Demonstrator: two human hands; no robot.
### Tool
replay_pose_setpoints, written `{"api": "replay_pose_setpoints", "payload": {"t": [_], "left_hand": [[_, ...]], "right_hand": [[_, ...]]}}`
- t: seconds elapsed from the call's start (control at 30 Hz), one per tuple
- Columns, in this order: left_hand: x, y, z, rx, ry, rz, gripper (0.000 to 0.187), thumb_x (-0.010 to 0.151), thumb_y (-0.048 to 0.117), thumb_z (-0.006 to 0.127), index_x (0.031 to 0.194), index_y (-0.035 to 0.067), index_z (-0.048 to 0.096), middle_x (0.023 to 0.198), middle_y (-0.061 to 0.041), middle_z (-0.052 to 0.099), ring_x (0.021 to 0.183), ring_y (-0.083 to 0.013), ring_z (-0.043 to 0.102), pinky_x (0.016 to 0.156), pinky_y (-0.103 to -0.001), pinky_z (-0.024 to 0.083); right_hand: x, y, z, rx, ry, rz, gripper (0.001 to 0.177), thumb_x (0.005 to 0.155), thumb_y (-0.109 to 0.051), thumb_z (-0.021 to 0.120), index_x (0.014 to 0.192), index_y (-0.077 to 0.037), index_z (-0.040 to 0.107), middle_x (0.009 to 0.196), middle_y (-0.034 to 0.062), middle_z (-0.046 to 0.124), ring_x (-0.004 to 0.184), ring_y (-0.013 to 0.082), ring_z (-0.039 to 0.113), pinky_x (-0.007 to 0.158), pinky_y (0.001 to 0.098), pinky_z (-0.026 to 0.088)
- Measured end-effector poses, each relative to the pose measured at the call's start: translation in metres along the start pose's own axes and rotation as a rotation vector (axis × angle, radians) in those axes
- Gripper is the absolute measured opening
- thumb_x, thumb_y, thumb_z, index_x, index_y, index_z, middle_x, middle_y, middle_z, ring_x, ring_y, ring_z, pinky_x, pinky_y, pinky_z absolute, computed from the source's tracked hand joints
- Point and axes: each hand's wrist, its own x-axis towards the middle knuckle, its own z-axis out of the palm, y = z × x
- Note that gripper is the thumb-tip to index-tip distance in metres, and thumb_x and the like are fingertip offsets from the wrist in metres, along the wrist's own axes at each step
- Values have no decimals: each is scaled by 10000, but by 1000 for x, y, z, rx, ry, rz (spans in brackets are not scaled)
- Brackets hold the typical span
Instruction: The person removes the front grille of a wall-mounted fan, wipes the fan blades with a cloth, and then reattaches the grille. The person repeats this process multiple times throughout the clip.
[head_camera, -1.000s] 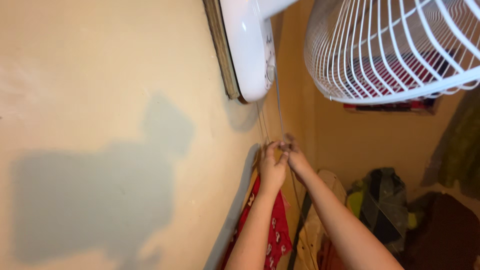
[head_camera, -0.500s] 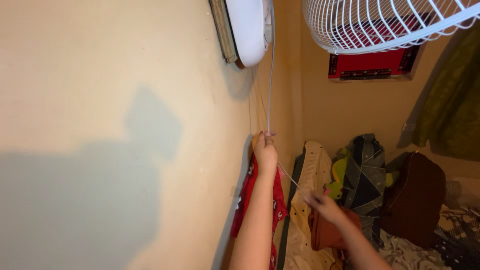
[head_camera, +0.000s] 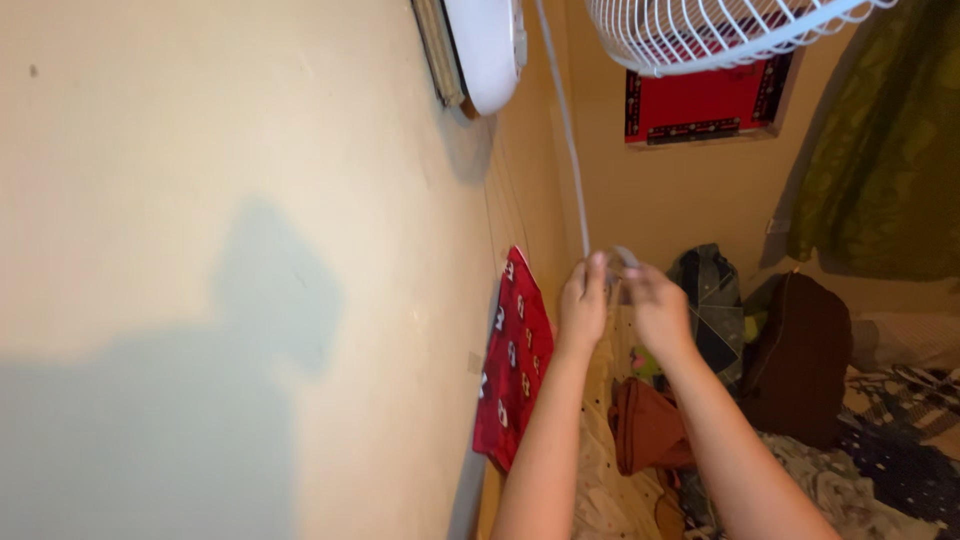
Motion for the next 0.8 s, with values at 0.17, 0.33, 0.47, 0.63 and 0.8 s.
{"api": "replay_pose_setpoints", "payload": {"t": [0.17, 0.33, 0.47, 0.63, 0.8], "left_hand": [[24, 9, 12, -543, -73, -164, 336, 1057, 367, 558, 1052, 37, 622, 907, -69, 678, 882, -161, 674, 829, -348, 547], [51, 51, -42, -1136, -55, -236, 225, 1051, 259, 510, 860, 141, 525, 555, 70, 352, 458, -83, 357, 518, -298, 449], [43, 76, -93, -1241, -246, -341, 273, 1073, 299, 489, 854, 141, 528, 540, 57, 327, 438, -69, 293, 428, -252, 182], [18, 74, -87, -601, -463, -557, 267, 1084, 304, 488, 918, 116, 581, 551, 33, 429, 427, -87, 308, 394, -262, 205], [33, 55, -47, 4, -368, -385, 419, 1088, 459, 436, 1028, 88, 621, 719, -67, 741, 517, -74, 355, 464, -237, 273]], "right_hand": [[-16, -52, -8, -265, -186, -325, 240, 958, -170, 638, 1116, -2, 704, 871, 150, 718, 738, 206, 695, 694, 352, 556], [-14, 23, -26, -27, -622, 313, 227, 971, -245, 707, 996, -23, 746, 702, 153, 631, 597, 250, 602, 561, 370, 493], [-30, 104, -59, 649, -615, 540, 239, 891, -220, 725, 968, 7, 732, 763, 72, 688, 695, 184, 671, 657, 326, 572], [-9, 109, -53, 202, -331, 655, 313, 927, -299, 734, 978, 9, 753, 689, 70, 623, 555, 162, 510, 507, 291, 416], [53, 5, -5, 654, -243, 296, 226, 1000, -148, 650, 1045, 72, 674, 727, 43, 581, 574, 136, 509, 487, 277, 401]]}}
